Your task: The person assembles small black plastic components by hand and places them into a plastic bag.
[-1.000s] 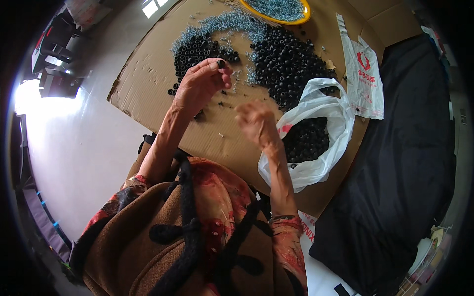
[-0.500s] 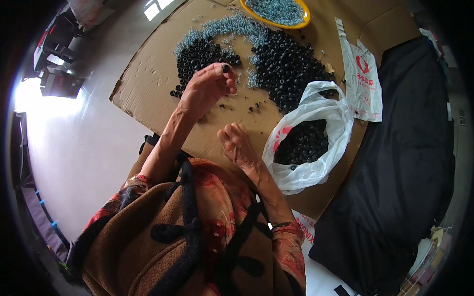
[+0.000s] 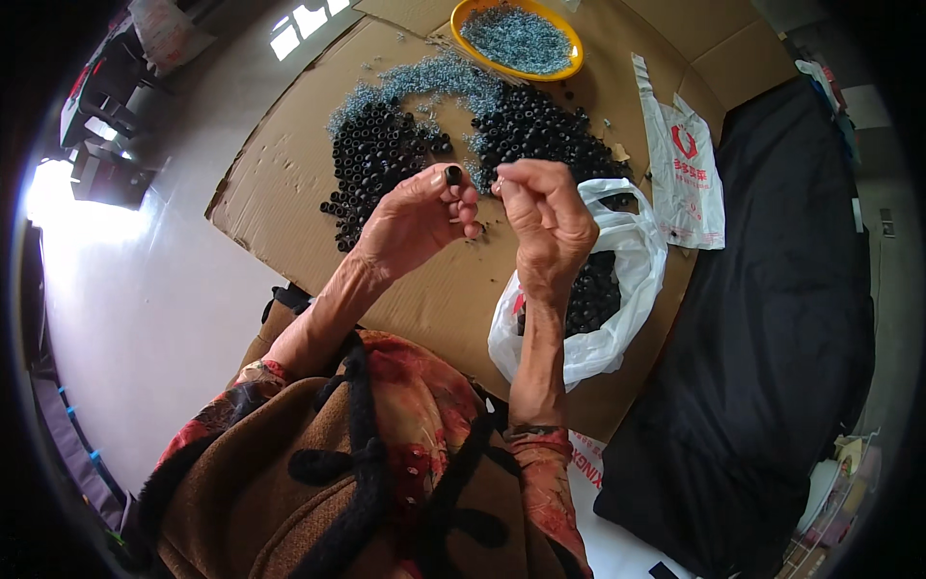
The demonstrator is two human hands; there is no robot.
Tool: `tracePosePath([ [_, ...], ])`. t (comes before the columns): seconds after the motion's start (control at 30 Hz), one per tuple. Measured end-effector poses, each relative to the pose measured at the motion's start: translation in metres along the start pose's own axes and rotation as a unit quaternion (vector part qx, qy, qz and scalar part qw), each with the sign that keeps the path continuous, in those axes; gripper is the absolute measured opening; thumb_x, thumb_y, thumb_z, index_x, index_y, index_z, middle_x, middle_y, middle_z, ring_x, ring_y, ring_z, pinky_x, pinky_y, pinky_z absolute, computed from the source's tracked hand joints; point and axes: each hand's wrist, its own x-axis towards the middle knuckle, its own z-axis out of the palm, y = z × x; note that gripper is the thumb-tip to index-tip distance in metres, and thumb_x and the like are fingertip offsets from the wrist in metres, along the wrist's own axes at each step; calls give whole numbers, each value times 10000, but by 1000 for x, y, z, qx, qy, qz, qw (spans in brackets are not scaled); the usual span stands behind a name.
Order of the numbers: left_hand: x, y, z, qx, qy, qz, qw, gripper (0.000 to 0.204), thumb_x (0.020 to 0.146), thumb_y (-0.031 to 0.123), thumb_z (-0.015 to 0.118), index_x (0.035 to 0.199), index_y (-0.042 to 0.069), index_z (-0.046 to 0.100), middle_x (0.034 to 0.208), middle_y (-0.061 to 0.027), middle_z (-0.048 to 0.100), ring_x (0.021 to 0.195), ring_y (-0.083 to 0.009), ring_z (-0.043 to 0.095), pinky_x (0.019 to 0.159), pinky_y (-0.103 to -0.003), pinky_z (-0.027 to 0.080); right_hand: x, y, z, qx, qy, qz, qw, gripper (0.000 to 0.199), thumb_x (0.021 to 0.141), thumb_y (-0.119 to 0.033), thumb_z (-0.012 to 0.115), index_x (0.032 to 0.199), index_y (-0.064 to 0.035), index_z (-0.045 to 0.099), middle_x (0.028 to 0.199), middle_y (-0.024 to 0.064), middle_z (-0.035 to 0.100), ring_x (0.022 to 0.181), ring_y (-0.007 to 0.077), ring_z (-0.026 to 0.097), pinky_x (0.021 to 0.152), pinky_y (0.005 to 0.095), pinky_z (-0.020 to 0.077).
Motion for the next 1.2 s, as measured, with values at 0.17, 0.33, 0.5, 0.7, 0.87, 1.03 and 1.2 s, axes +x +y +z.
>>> tracePosePath([
  [0.17, 2, -10, 19, -3, 15, -19, 1000, 179, 875, 172, 548, 979, 27, 550, 881, -82, 607, 745, -156, 581, 724, -321, 496, 3, 2, 9, 5, 21, -104, 994, 90, 791, 59, 543, 856, 33, 599, 859, 99, 600, 793, 162, 569, 760, 272, 448],
  [0.33, 1, -14, 30, -9, 26, -19, 999, 162, 881, 165, 541, 972, 32, 553, 857, -65, 602, 735, -145, 580, 702, -308, 493, -3, 5, 7, -11, 12, -101, 995, 110, 799, 62, 568, 882, 9, 617, 927, 88, 586, 842, 163, 567, 743, 257, 477],
  [0.5, 0, -14, 35, -3, 51, -29, 998, 147, 886, 162, 537, 963, 39, 557, 838, -43, 595, 736, -131, 577, 691, -288, 488, -4, 7, 4, -92, -5, -166, 982, 135, 784, 73, 571, 885, -1, 621, 922, 98, 595, 831, 180, 574, 723, 259, 478],
  [0.7, -1, -15, 34, 5, 70, -11, 997, 153, 884, 166, 542, 963, 39, 569, 804, -26, 584, 741, -123, 574, 688, -277, 484, -9, 7, 2, -133, -15, -187, 973, 144, 756, 36, 611, 891, -14, 626, 924, 101, 599, 846, 208, 578, 736, 293, 473],
  [0.87, -2, -8, 27, 60, 25, -6, 998, 221, 893, 182, 519, 1042, 21, 548, 918, -51, 591, 854, -152, 581, 801, -326, 478, -4, 2, 2, -174, -46, -199, 963, 153, 757, -6, 627, 909, -15, 626, 933, 100, 602, 863, 216, 578, 759, 305, 465],
  [1.03, 2, 13, 24, 98, 48, 53, 993, 180, 857, 142, 578, 962, -4, 579, 802, -66, 603, 702, -145, 576, 688, -293, 488, 7, 4, -5, -166, -67, -121, 976, 159, 788, -7, 603, 946, -6, 618, 940, 77, 602, 859, 143, 562, 767, 244, 441],
  [1.2, 4, 18, 13, 139, 53, 82, 985, 204, 871, 175, 558, 982, 4, 572, 868, -78, 604, 745, -142, 576, 717, -306, 477, -12, 82, -40, -309, -150, -14, 939, 141, 748, 14, 605, 884, -19, 625, 769, 59, 607, 666, 115, 565, 617, 238, 453],
])
